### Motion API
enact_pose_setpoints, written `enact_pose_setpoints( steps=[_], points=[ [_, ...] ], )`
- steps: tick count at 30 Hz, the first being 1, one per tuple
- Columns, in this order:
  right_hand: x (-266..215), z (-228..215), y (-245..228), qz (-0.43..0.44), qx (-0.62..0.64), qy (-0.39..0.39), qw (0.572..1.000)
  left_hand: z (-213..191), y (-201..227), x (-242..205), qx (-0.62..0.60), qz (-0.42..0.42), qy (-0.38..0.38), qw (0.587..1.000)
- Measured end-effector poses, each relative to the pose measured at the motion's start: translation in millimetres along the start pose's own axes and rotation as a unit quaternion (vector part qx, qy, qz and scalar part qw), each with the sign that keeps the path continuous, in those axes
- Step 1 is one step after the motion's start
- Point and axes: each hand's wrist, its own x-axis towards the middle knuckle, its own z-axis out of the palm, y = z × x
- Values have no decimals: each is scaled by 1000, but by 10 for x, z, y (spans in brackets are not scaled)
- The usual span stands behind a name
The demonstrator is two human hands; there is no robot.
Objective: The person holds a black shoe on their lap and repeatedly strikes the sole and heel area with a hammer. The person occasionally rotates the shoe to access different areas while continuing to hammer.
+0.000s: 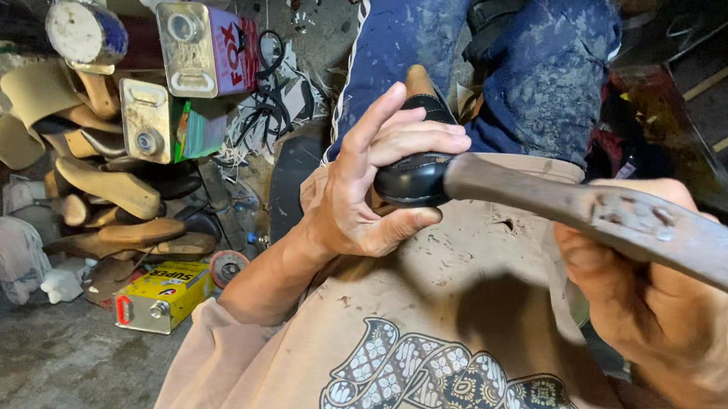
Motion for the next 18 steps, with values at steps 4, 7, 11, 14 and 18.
enact_pose_setpoints(
  steps=[4, 7, 11, 14, 18],
  points=[
    [339, -62, -234, -93, -205, -71, 972, -10, -32, -26, -2, 9, -18, 1000],
    [301, -87, -251, -88, -230, -69, 967, -15, -102, -61, -9, 20, -10, 1000],
    [390, 43, -68, -107, -165, -115, 974, -81, -55, -37, -24, 43, 10, 999],
    [374, 151, 23, -130, -155, -76, 976, -125, -107, -94, -45, 45, 20, 998],
    [290, 261, 299, -89, -103, -81, 987, -181, -141, -158, -46, 38, 32, 998]
  ],
)
